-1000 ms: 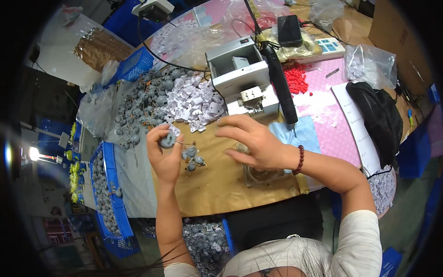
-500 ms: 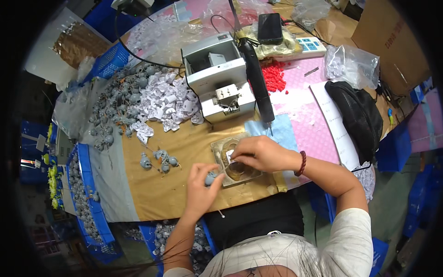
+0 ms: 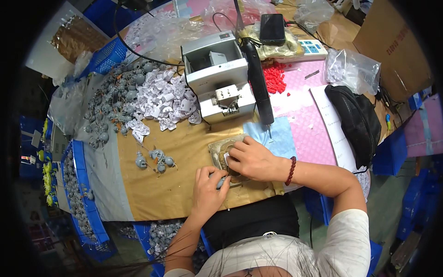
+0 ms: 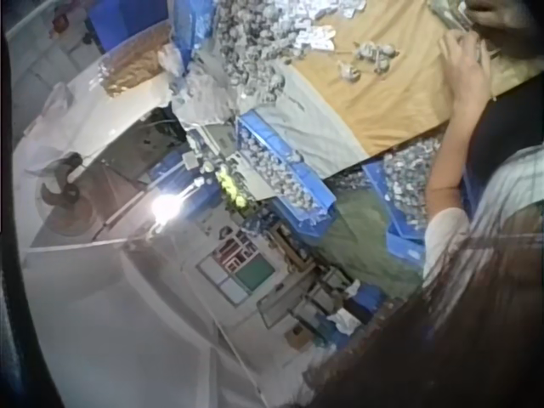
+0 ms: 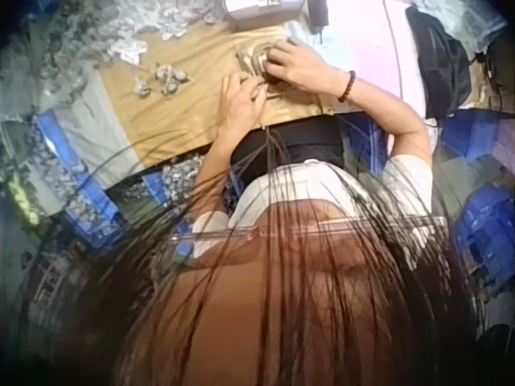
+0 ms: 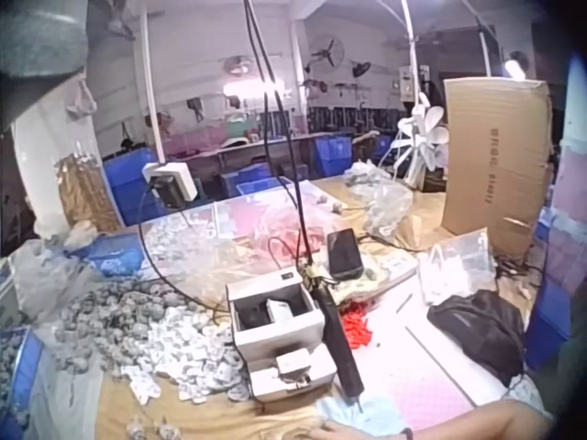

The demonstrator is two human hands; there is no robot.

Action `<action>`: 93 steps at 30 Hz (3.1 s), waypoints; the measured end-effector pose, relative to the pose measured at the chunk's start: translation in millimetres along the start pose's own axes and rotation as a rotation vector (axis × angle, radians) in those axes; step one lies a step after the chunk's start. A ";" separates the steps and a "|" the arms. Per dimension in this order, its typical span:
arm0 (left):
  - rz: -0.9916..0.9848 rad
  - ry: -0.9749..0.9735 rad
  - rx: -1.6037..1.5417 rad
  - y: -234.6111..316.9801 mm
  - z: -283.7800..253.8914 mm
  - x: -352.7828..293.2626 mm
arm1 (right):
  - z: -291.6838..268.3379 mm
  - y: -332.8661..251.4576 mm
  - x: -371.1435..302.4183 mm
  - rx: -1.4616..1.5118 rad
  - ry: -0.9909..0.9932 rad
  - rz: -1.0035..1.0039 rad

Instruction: Assembling small plastic components on a workbench using a pneumatic screwdriver and manual tools.

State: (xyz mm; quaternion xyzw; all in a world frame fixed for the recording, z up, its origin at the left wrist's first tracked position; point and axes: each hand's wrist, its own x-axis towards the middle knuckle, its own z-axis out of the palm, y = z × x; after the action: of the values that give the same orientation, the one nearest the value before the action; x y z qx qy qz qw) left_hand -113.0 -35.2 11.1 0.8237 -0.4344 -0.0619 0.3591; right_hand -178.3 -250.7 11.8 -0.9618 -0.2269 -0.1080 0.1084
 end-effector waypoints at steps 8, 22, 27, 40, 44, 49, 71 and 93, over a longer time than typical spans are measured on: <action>0.037 0.031 0.161 4.5 -5.8 6.9 | -7.5 3.3 -8.4 -0.055 -0.003 -0.062; 0.236 -0.043 0.490 0.7 25.6 6.2 | -10.3 10.4 -40.6 0.547 0.046 0.438; 0.274 -0.030 0.475 -5.5 26.7 5.4 | -12.6 15.7 -40.5 0.624 0.106 0.504; 0.322 -0.001 0.433 -7.7 23.8 10.1 | 6.4 28.9 -27.8 1.382 0.270 0.631; 0.317 -0.010 0.432 -7.4 21.9 10.0 | 0.6 33.9 -25.7 1.229 0.152 0.665; 0.309 -0.007 0.429 -7.2 21.6 9.8 | -7.5 38.9 -21.3 1.315 -0.121 0.883; 0.205 0.148 0.207 -6.8 24.9 15.5 | -8.6 17.9 5.3 0.486 -0.032 0.554; 0.050 0.094 0.108 3.1 17.8 40.1 | -9.2 13.9 13.1 0.581 -0.071 0.641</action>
State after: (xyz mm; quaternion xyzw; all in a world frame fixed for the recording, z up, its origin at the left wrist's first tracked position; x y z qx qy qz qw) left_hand -97.9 -76.4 8.4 0.8328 -0.4401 0.0094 0.3358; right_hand -161.9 -259.8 21.7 -0.9163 0.0584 0.0327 0.3950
